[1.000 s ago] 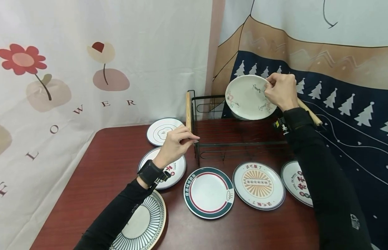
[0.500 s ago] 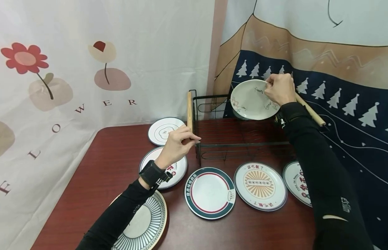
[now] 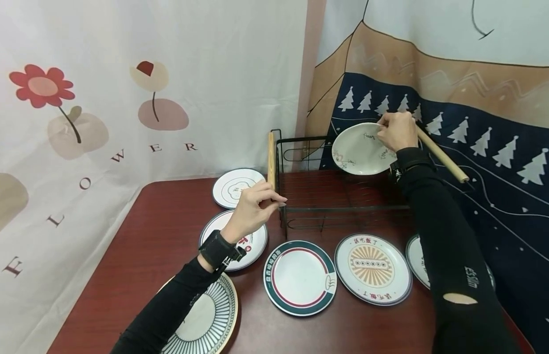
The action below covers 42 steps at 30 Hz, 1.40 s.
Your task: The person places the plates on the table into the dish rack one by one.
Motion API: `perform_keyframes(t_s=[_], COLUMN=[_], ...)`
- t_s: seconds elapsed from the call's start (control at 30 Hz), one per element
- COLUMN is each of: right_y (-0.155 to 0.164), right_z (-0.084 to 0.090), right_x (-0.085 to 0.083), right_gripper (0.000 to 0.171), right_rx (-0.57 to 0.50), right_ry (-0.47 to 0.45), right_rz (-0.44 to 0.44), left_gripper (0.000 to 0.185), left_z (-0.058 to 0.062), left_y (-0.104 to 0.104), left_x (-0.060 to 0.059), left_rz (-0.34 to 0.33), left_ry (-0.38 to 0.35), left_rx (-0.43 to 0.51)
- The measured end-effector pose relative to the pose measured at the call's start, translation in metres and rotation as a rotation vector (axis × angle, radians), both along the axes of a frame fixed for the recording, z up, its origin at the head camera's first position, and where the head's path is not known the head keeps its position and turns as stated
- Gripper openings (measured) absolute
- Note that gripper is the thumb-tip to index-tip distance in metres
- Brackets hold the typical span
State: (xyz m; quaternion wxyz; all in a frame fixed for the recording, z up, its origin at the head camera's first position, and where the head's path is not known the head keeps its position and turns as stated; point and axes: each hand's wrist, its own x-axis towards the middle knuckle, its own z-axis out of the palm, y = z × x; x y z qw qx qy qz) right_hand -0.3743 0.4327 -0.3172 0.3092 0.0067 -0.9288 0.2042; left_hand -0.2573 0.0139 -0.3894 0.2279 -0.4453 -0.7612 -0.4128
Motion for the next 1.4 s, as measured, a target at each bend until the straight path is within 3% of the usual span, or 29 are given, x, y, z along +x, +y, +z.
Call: perform_keyframes(t_s=[0.4, 0.77, 0.93, 1.4], right_y=[0.011, 0.015, 0.013, 0.011], right_z=[-0.012, -0.027, -0.027, -0.024], right_x=[-0.011, -0.016, -0.018, -0.02], right_gripper=[0.019, 0.02, 0.019, 0.015], right_rx=[-0.044, -0.035, -0.05, -0.053], right_ry=[-0.002, -0.1, -0.161, -0.199], right_rz=[-0.061, -0.018, -0.01, 0.009], left_gripper=[0.011, 0.01, 0.01, 0.008], left_z=[0.003, -0.003, -0.003, -0.002], left_y=[0.001, 0.001, 0.002, 0.001], left_x=[0.0, 0.003, 0.003, 0.0], left_rz=[-0.007, -0.005, -0.005, 0.004], left_ry=[-0.008, -0.027, -0.018, -0.013], left_rx=[0.013, 0.02, 0.019, 0.028])
